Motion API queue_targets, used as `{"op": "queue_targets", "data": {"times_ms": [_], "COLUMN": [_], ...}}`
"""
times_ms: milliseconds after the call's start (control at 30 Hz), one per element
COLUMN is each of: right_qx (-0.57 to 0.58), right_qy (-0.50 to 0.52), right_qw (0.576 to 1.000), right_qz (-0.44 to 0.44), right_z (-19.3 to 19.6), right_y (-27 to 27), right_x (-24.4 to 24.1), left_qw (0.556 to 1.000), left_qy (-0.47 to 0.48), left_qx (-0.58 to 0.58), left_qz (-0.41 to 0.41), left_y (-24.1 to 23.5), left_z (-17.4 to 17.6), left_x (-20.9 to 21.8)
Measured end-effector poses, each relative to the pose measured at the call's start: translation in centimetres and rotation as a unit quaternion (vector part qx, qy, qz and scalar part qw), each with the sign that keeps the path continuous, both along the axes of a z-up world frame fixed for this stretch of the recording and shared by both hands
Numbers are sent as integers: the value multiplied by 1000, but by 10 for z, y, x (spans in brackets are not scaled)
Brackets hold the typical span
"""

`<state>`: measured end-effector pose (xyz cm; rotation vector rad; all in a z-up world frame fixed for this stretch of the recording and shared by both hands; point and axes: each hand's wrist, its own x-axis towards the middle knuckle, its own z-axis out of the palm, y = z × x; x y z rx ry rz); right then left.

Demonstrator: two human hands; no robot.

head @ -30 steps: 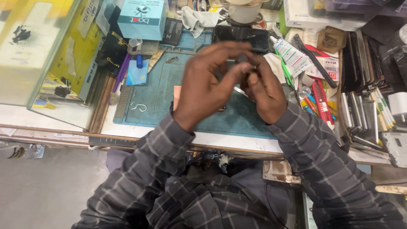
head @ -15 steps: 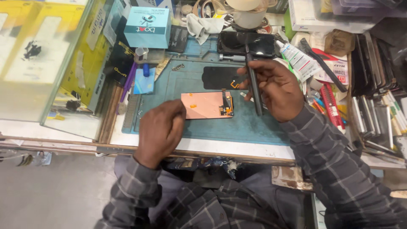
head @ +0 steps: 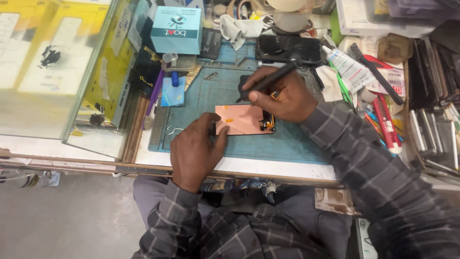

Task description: The person uses tweezers to adjust small components on a smartphone screen assembly, then uses a brush to clean the surface, and finally writes on the screen with a marker. The work is performed on a cluttered workbench with various tools and parts.

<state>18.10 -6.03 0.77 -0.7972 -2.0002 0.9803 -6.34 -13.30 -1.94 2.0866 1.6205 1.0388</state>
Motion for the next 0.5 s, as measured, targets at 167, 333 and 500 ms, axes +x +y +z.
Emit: {"op": "queue_targets", "data": {"times_ms": [167, 333, 500], "right_qx": [-104, -22, -8], "right_qy": [-45, -112, -122], "right_qw": [994, 993, 992], "right_qz": [3, 11, 44], "right_z": [-11, -13, -9], "right_y": [-8, -8, -5], "right_x": [-8, -5, -10], "left_qw": [1000, 1000, 999], "left_qy": [3, 18, 30], "left_qx": [12, -24, -24], "left_qz": [1, -1, -7], "left_y": [2, 5, 5], "left_z": [-3, -2, 0], "left_x": [-1, 1, 2]}}
